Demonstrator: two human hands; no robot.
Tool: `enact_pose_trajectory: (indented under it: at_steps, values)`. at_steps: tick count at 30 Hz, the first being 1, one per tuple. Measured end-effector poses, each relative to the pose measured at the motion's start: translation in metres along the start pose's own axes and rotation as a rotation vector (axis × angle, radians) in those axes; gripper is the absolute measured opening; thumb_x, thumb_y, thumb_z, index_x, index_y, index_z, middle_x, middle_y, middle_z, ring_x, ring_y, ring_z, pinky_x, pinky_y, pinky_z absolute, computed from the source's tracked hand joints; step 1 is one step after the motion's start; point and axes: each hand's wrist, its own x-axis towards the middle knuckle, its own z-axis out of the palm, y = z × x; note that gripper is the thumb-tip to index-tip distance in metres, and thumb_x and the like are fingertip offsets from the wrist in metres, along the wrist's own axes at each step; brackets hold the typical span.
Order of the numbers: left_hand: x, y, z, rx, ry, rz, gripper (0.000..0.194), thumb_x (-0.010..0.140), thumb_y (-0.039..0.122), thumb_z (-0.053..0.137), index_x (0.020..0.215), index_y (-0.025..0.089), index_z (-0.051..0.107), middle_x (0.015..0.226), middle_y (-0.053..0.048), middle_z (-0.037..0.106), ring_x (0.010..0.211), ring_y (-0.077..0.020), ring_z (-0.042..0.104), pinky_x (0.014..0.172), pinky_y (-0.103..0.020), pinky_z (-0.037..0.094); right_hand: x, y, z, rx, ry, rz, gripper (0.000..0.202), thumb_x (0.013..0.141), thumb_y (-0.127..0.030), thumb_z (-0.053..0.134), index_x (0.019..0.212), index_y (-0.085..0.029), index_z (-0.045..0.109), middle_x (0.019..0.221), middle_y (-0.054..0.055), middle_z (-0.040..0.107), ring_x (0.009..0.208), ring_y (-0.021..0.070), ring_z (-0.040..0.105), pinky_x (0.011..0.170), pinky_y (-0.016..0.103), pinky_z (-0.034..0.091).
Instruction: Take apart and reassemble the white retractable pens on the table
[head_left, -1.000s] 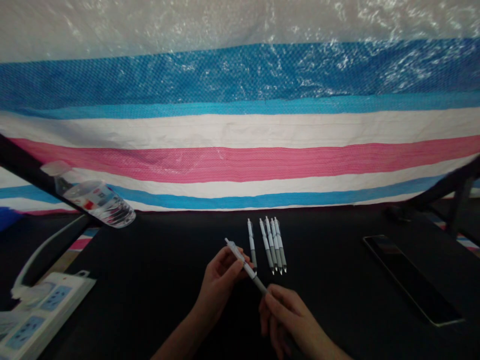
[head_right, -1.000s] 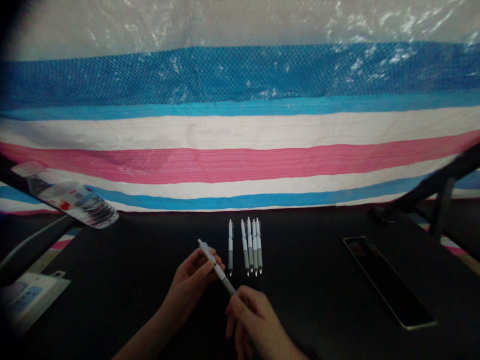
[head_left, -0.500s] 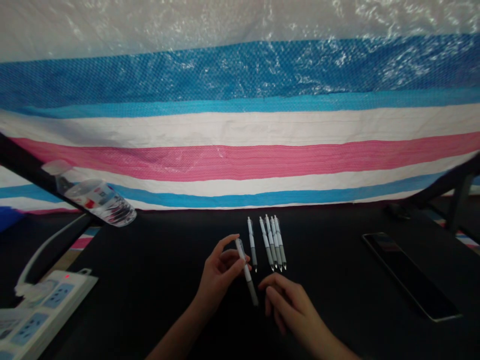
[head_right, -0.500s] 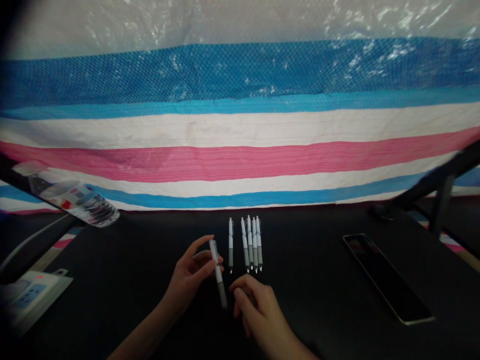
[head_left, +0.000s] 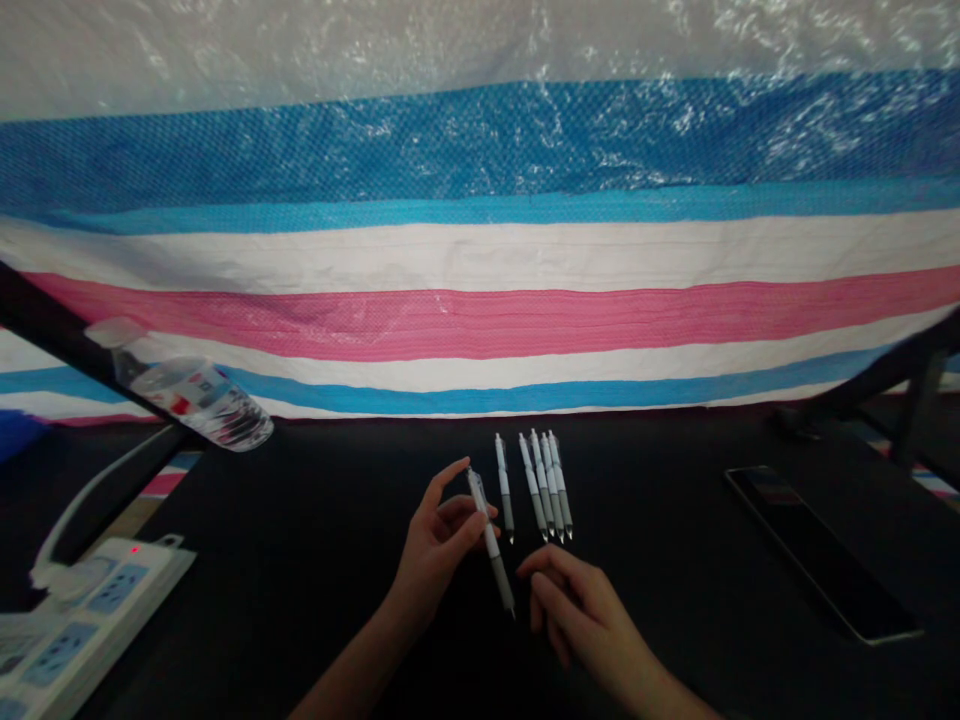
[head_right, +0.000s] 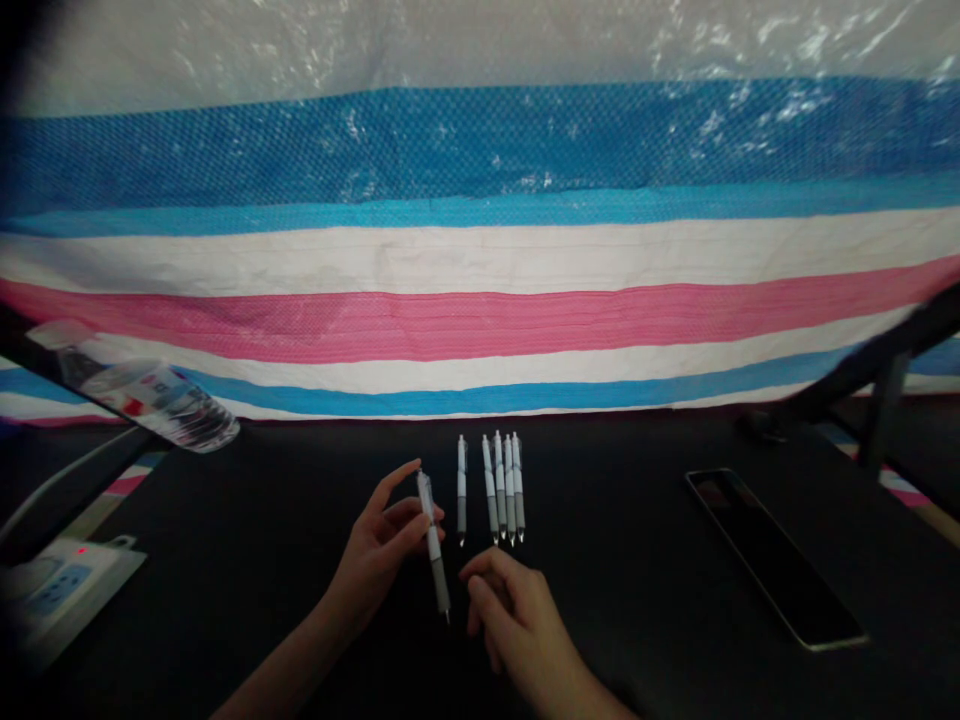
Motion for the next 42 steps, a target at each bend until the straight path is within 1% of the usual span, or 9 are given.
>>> enact_pose_trajectory:
  at_steps: [5,10,15,20,27,31,35,39,42]
  values:
    - [0.003,-0.002,-0.003,-0.004,0.040,-0.016,0.064,0.070,0.029,0.089,0.125,0.021,0.056,0.085,-0.007,0.079,0.074,-0.0232,0.076,0.067,-0.031,0.060,0.000,0.000,-0.001,-0.005,-0.015,-0.021,0.048,0.095,-0.063,0.053,0.099,-0.016,0.063,0.065,-0.002,0.061,0.037,0.0050,0.043,0.037,0.017,0.028]
    - [0.002,0.001,-0.002,-0.043,0.036,-0.022,0.073,0.071,0.029,0.089,0.134,0.023,0.053,0.087,-0.006,0.078,0.072,-0.0215,0.074,0.067,-0.031,0.059,0.000,-0.003,0.000,-0.021,-0.014,0.009,0.047,0.095,-0.061,0.052,0.101,-0.015,0.062,0.065,-0.002,0.061,0.038,0.0055,0.044,0.038,0.017,0.029]
    - [0.001,0.003,-0.002,-0.039,0.058,-0.031,0.063,0.070,0.028,0.090,0.125,0.020,0.057,0.084,-0.006,0.078,0.071,-0.0214,0.074,0.065,-0.029,0.058,0.000,-0.004,0.000,-0.022,-0.018,-0.007,0.048,0.094,-0.062,0.052,0.098,-0.016,0.062,0.065,-0.002,0.060,0.039,0.0062,0.045,0.038,0.017,0.029]
    - [0.003,0.001,-0.003,-0.052,0.053,-0.034,0.071,0.075,0.028,0.087,0.135,0.021,0.051,0.089,-0.006,0.078,0.072,-0.0189,0.073,0.066,-0.028,0.058,0.000,-0.005,0.001,-0.013,-0.011,-0.004,0.048,0.094,-0.062,0.053,0.098,-0.016,0.062,0.064,-0.003,0.059,0.038,0.0057,0.044,0.038,0.017,0.028]
    - [0.009,0.005,-0.007,0.023,0.038,-0.043,0.066,0.075,0.031,0.086,0.132,0.020,0.054,0.087,-0.007,0.078,0.075,-0.0204,0.074,0.069,-0.029,0.058,0.001,-0.004,0.001,-0.018,-0.011,-0.004,0.048,0.093,-0.063,0.054,0.097,-0.015,0.061,0.063,-0.003,0.058,0.037,0.0049,0.042,0.037,0.017,0.026]
    - [0.026,0.012,-0.011,0.242,-0.026,-0.003,0.066,0.076,0.033,0.083,0.134,0.020,0.053,0.084,-0.004,0.077,0.079,-0.0212,0.074,0.071,-0.029,0.058,0.003,0.000,0.000,-0.014,-0.022,-0.020,0.048,0.092,-0.063,0.054,0.097,-0.016,0.061,0.062,-0.003,0.059,0.036,0.0050,0.041,0.037,0.017,0.025]
    - [0.057,0.014,-0.013,0.513,-0.080,0.139,0.063,0.079,0.030,0.076,0.137,0.020,0.052,0.079,-0.001,0.073,0.068,-0.0187,0.070,0.063,-0.029,0.059,0.004,0.001,0.001,-0.027,-0.011,-0.025,0.046,0.092,-0.061,0.055,0.097,-0.016,0.062,0.062,-0.003,0.059,0.036,0.0051,0.041,0.037,0.018,0.024]
    - [0.084,0.007,-0.012,0.617,-0.081,0.208,0.061,0.076,0.022,0.073,0.135,0.021,0.057,0.099,-0.004,0.069,0.064,-0.0147,0.067,0.058,-0.029,0.061,0.004,0.002,0.002,-0.048,-0.016,-0.015,0.041,0.093,-0.056,0.052,0.097,-0.016,0.061,0.063,-0.003,0.059,0.036,0.0058,0.040,0.037,0.018,0.025]
    - [0.090,0.000,-0.011,0.651,-0.061,0.227,0.061,0.075,0.019,0.071,0.135,0.020,0.058,0.107,-0.006,0.064,0.061,-0.0118,0.065,0.058,-0.029,0.061,0.002,-0.002,-0.002,-0.146,-0.023,-0.079,0.032,0.096,-0.045,0.048,0.097,-0.016,0.062,0.064,-0.001,0.061,0.040,0.0089,0.046,0.039,0.020,0.031]
